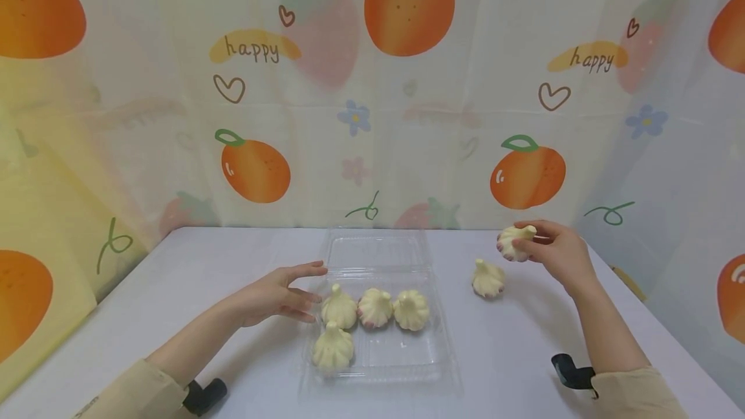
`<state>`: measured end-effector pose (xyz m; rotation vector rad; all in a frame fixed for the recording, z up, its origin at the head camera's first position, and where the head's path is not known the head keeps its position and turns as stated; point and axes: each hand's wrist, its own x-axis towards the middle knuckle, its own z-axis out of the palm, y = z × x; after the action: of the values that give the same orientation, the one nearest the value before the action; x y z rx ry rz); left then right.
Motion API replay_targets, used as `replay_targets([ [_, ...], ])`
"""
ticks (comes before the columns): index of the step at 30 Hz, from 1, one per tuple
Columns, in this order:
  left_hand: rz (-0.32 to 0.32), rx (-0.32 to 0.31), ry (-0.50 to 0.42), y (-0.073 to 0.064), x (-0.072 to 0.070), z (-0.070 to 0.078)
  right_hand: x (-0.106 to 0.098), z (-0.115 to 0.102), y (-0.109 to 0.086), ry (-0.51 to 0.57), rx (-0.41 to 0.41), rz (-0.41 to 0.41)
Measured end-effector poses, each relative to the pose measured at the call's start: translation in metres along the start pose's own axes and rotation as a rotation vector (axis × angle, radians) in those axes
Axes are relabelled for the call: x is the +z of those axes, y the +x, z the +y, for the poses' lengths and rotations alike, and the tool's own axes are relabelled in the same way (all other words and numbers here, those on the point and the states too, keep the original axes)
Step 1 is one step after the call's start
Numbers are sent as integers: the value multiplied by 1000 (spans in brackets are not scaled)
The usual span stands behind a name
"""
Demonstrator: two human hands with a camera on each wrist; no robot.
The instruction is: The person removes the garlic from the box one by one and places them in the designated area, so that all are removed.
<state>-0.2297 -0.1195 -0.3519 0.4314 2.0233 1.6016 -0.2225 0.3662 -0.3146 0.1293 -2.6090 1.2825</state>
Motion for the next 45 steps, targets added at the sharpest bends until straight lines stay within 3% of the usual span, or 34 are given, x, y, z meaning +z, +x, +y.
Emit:
replay_targets([
  [16, 2, -1, 10, 1, 0, 0, 4, 23, 4, -110, 134, 17],
  [31, 3, -1, -2, -1, 2, 1, 7, 48, 4, -157, 198, -80],
  [45, 4, -6, -5, -1, 1, 2, 5, 48, 1, -179, 245, -117],
])
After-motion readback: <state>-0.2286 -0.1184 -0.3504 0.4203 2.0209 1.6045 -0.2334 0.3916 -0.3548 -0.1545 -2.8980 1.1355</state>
